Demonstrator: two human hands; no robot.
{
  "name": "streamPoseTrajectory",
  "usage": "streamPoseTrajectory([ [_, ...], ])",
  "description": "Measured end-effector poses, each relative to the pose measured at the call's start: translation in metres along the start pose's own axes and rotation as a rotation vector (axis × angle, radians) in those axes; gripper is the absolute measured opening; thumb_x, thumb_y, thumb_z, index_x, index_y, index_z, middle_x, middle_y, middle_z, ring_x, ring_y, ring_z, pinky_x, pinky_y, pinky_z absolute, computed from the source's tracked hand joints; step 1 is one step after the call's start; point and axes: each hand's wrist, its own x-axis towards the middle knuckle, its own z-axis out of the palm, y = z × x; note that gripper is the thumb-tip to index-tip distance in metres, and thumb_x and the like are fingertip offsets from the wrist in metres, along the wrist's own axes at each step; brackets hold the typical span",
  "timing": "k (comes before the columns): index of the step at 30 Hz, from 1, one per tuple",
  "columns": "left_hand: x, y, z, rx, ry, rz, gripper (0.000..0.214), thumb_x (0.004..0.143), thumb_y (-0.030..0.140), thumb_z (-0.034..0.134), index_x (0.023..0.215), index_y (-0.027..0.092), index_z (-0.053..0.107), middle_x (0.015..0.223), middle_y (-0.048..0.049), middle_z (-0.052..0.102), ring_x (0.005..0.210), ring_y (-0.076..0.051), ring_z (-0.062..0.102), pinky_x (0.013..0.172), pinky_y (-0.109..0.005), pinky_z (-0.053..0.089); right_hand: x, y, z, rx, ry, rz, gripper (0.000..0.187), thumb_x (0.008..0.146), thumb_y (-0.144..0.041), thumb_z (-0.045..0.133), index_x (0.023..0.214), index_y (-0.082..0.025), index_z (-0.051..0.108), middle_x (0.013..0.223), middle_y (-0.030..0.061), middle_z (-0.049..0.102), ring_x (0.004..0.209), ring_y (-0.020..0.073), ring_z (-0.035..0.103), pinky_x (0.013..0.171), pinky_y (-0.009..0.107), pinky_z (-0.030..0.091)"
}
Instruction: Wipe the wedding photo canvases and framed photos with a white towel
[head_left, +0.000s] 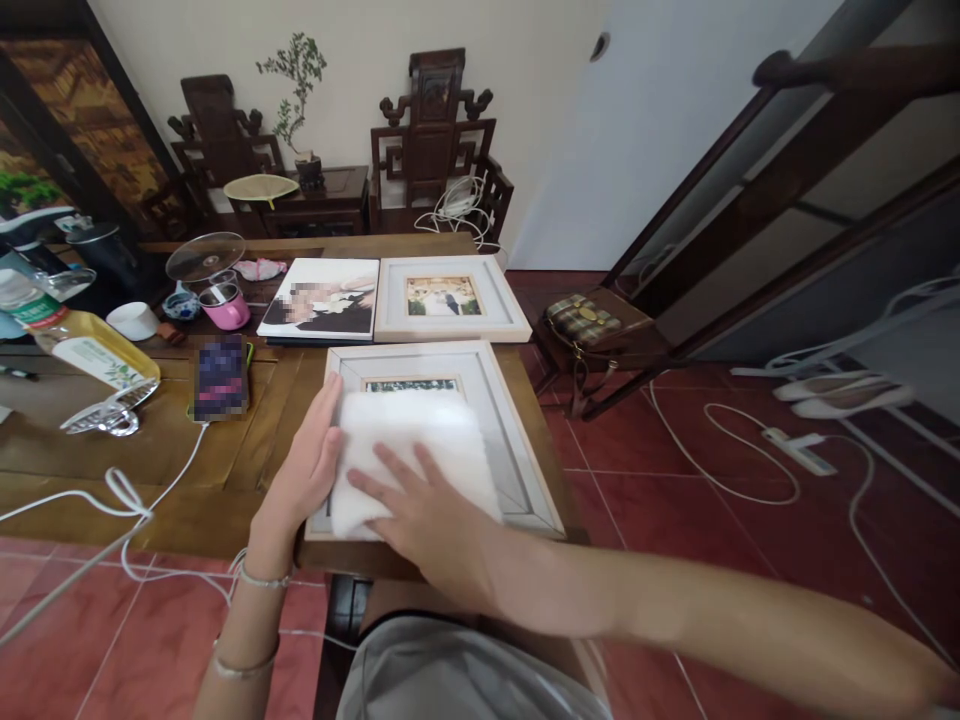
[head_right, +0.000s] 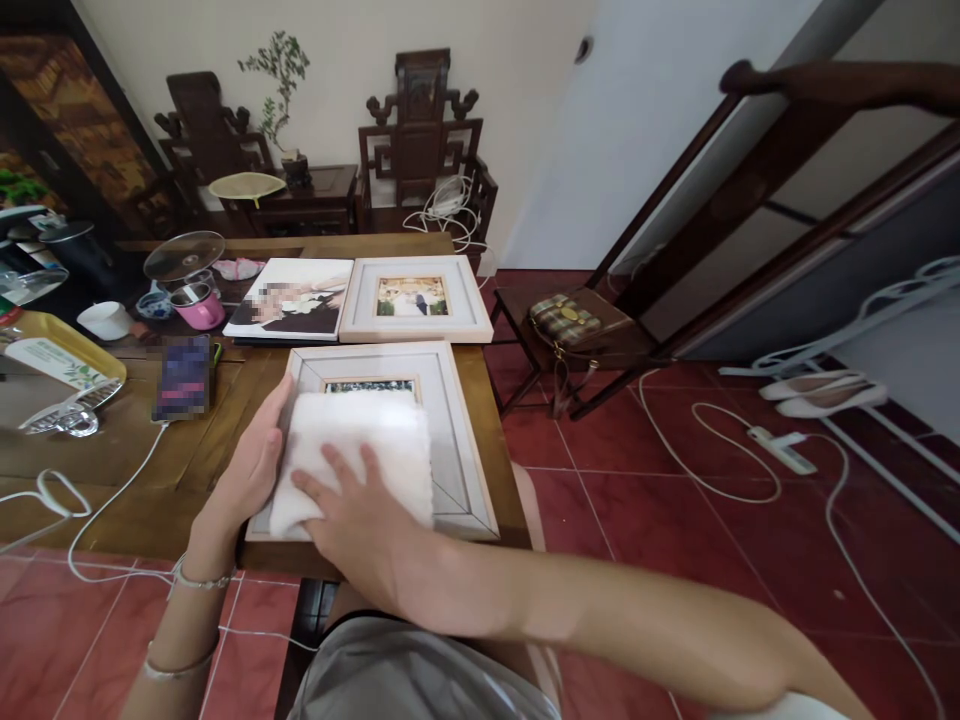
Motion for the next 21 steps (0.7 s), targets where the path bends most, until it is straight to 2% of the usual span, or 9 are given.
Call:
streamPoseTrajectory([
  [4,0.003,0.002,0.001,0.062,-0.070,-0.044,0.051,0.101,0.041,0.032,0.147,0.020,0.037,0.157,-0.0092,0.031,0.145,-0.022,0.028,0.120,-0.042,0.023,-0.046,0.015,0.002,0.000,-0.016,0.060,0.052,0.077,0.000,0.051,0.123,-0.021,0.065,0.155,0.0102,0.034,0.143,0.0424,0.022,0.106,0.073,0.027],
  [7,0.004,0.002,0.003,0.069,-0.105,-0.052,0.047,0.099,0.038,0.039,0.143,0.020,0.044,0.152,-0.0097,0.040,0.143,-0.023,0.033,0.118,-0.044,0.027,-0.082,0.031,-0.008,-0.002,0.001,0.088,0.065,0.065,0.008,0.043,0.117,-0.023,0.067,0.152,0.0073,0.040,0.143,0.0356,0.028,0.110,0.065,0.031],
  [9,0.005,0.002,0.004,0.069,-0.114,-0.036,0.046,0.099,0.036,0.041,0.142,0.020,0.046,0.149,-0.0095,0.045,0.142,-0.024,0.034,0.118,-0.046,0.028,-0.099,0.042,-0.019,0.033,0.074,0.116,0.067,0.063,0.007,0.040,0.116,-0.024,0.067,0.145,0.0079,0.050,0.136,0.0299,0.043,0.107,0.054,0.042],
  [11,0.005,0.001,0.004,0.078,-0.118,-0.012,0.045,0.098,0.034,0.042,0.141,0.019,0.047,0.147,-0.0100,0.047,0.142,-0.024,0.034,0.118,-0.047,0.028,-0.108,0.054,-0.029,0.104,0.231,0.198,0.052,0.071,0.000,0.041,0.109,-0.023,0.069,0.120,0.0107,0.068,0.109,0.0271,0.066,0.089,0.044,0.057],
  [14,0.005,0.000,0.005,0.089,-0.117,0.003,0.044,0.098,0.032,0.042,0.140,0.017,0.048,0.146,-0.0113,0.048,0.142,-0.023,0.034,0.117,-0.047,0.029,-0.102,0.078,-0.040,0.273,0.616,0.404,0.016,0.081,-0.023,0.056,0.093,-0.023,0.067,0.085,0.0084,0.072,0.072,0.0260,0.070,0.060,0.041,0.061],
  [15,0.005,0.000,0.004,0.090,-0.118,0.002,0.044,0.098,0.031,0.042,0.140,0.017,0.048,0.146,-0.0112,0.048,0.142,-0.023,0.035,0.117,-0.047,0.029,-0.096,0.087,-0.042,0.327,0.760,0.445,0.017,0.080,-0.030,0.062,0.095,-0.024,0.065,0.087,0.0077,0.072,0.073,0.0264,0.070,0.059,0.042,0.061],
  [17,0.005,-0.001,0.004,0.089,-0.115,0.001,0.043,0.098,0.031,0.043,0.139,0.019,0.049,0.146,-0.0105,0.048,0.142,-0.023,0.035,0.117,-0.048,0.029,-0.079,0.104,-0.047,0.381,0.996,0.455,0.036,0.078,-0.036,0.067,0.111,-0.024,0.058,0.107,0.0082,0.070,0.089,0.0281,0.069,0.067,0.044,0.061],
  [19,0.005,-0.001,0.004,0.083,-0.114,0.003,0.043,0.098,0.030,0.043,0.139,0.019,0.050,0.146,-0.0102,0.049,0.142,-0.024,0.035,0.117,-0.049,0.029,-0.057,0.117,-0.054,0.328,1.095,0.403,0.047,0.080,-0.034,0.067,0.123,-0.023,0.052,0.121,0.0101,0.065,0.103,0.0289,0.066,0.079,0.048,0.059],
  [21,0.005,-0.001,0.004,0.074,-0.113,0.003,0.043,0.097,0.030,0.043,0.138,0.018,0.050,0.146,-0.0106,0.049,0.141,-0.023,0.035,0.117,-0.048,0.030,-0.031,0.122,-0.062,0.168,1.080,0.366,0.045,0.080,-0.026,0.066,0.122,-0.014,0.054,0.121,0.0150,0.065,0.108,0.0301,0.063,0.089,0.050,0.055],
])
